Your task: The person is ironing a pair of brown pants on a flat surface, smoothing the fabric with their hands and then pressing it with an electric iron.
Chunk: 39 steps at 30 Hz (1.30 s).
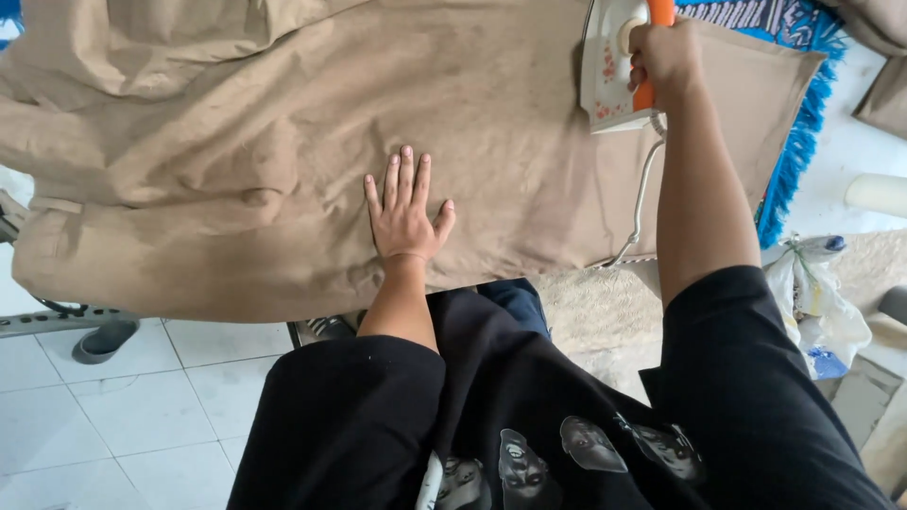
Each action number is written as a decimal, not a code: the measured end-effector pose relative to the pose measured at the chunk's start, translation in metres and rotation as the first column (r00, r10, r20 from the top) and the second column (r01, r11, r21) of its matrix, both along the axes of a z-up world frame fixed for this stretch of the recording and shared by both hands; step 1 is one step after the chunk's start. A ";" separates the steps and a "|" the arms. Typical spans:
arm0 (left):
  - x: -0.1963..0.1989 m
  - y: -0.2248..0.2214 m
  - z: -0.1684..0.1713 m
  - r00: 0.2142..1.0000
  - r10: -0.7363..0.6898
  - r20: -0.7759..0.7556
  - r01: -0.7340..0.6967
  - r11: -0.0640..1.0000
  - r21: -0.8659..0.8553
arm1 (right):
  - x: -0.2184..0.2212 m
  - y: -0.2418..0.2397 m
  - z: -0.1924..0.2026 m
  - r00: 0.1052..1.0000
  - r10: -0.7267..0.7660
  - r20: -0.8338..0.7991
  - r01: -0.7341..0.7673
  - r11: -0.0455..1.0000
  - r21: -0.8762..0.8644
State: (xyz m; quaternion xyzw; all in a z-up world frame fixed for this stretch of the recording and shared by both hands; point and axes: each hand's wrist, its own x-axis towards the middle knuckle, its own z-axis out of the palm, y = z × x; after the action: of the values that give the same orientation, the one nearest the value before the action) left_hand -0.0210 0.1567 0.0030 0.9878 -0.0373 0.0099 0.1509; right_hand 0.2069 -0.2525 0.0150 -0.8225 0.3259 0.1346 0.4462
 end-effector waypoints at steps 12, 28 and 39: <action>-0.001 -0.002 -0.001 1.000 -0.005 0.014 0.005 1.000 0.007 | -0.235 0.067 0.071 0.973 0.035 -0.228 -0.057 0.994 -0.090; -0.001 -0.002 0.000 1.000 0.011 -0.026 -0.011 1.000 0.004 | -0.193 0.084 0.073 0.983 -0.012 -0.181 -0.007 0.994 -0.105; 0.011 0.007 0.036 0.923 -0.067 -0.380 0.037 0.996 -0.086 | 0.001 0.089 0.066 0.986 -0.078 -0.146 0.088 0.994 0.063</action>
State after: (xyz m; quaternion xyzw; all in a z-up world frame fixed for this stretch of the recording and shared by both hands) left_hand -0.0096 0.1640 0.0392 0.9629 -0.0329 -0.1853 0.1934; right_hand 0.2083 -0.1635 0.0813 -0.7805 0.3863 0.1860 0.4550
